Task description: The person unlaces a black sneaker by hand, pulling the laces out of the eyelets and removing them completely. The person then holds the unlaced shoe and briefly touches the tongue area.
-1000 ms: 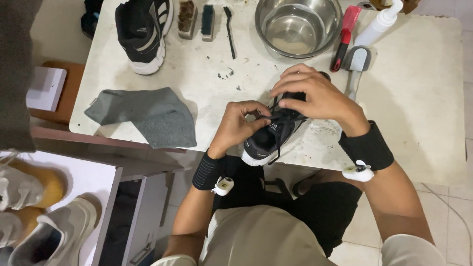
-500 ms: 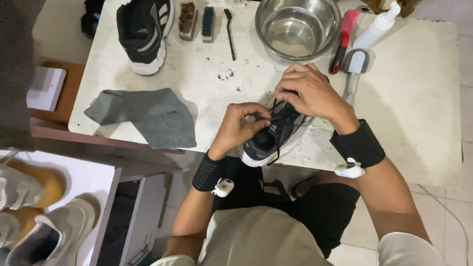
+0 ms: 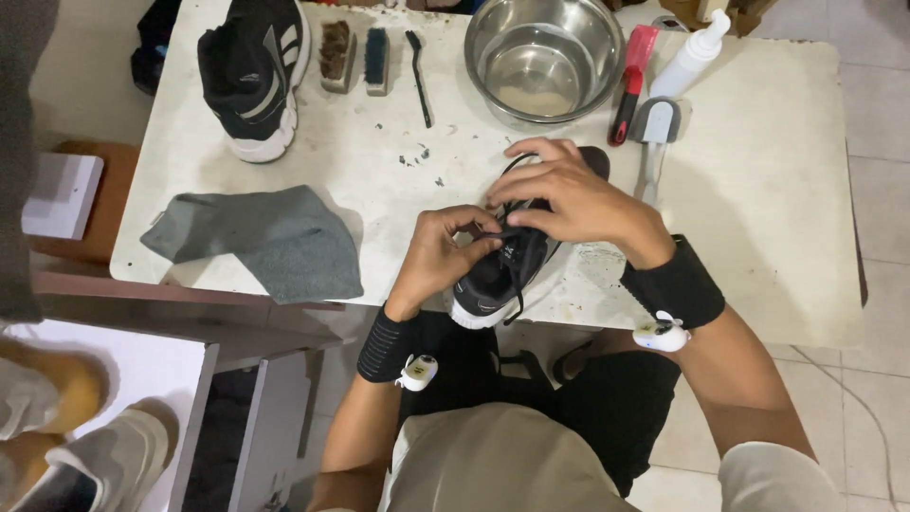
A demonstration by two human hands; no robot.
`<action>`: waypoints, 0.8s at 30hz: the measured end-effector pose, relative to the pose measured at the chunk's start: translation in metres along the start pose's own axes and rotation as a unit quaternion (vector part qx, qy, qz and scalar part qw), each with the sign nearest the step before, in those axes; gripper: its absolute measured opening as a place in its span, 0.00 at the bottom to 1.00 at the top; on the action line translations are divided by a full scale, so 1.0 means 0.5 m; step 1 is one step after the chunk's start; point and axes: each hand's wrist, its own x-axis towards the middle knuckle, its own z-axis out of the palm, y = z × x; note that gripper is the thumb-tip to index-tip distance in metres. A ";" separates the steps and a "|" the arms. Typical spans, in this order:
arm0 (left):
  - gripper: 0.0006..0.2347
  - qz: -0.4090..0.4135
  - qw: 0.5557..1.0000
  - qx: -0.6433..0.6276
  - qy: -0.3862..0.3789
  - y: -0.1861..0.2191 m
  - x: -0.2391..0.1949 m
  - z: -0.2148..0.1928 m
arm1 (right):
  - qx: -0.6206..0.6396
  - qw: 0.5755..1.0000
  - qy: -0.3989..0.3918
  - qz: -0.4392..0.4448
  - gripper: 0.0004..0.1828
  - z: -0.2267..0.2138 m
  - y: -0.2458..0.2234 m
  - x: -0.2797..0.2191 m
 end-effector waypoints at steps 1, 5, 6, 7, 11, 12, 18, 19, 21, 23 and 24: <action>0.09 0.002 1.000 0.000 -0.002 0.006 0.003 0.001 | -0.001 1.000 0.002 0.001 0.14 0.004 0.009 -0.002; 0.08 -0.002 1.000 0.004 0.002 0.016 -0.002 -0.001 | 0.017 1.000 -0.006 0.002 0.04 0.021 0.033 -0.004; 0.08 0.001 1.000 0.000 0.001 0.015 0.001 0.001 | 0.027 1.000 -0.001 0.006 0.05 0.020 0.038 -0.006; 0.08 0.003 1.000 -0.001 -0.001 0.013 -0.002 -0.003 | 0.025 1.000 0.001 0.007 0.05 0.028 0.040 -0.001; 0.08 0.001 1.000 0.020 -0.008 -0.004 -0.001 0.000 | -0.039 0.999 0.032 0.015 0.10 0.025 0.052 -0.003; 0.08 -0.004 1.000 0.024 -0.008 -0.010 -0.001 0.000 | -0.068 0.996 0.048 0.021 0.10 0.020 0.055 -0.003; 0.07 -0.013 0.999 0.030 -0.004 0.003 0.001 -0.003 | -0.059 0.996 0.058 0.038 0.06 0.031 0.042 -0.001; 0.07 -0.011 1.000 0.029 -0.005 0.004 0.000 -0.003 | -0.061 0.996 0.058 0.038 0.06 0.023 0.023 0.000; 0.08 -0.015 0.999 0.039 -0.007 0.006 0.001 -0.004 | 0.036 0.998 0.020 0.040 0.04 0.007 -0.013 0.002; 0.08 -0.008 0.999 0.037 -0.008 0.006 0.007 0.003 | 0.036 0.999 0.023 0.033 0.04 0.013 0.019 -0.005; 0.08 -0.009 0.999 0.042 -0.001 0.007 -0.004 -0.003 | 0.045 0.999 0.022 0.015 0.05 0.028 0.030 0.002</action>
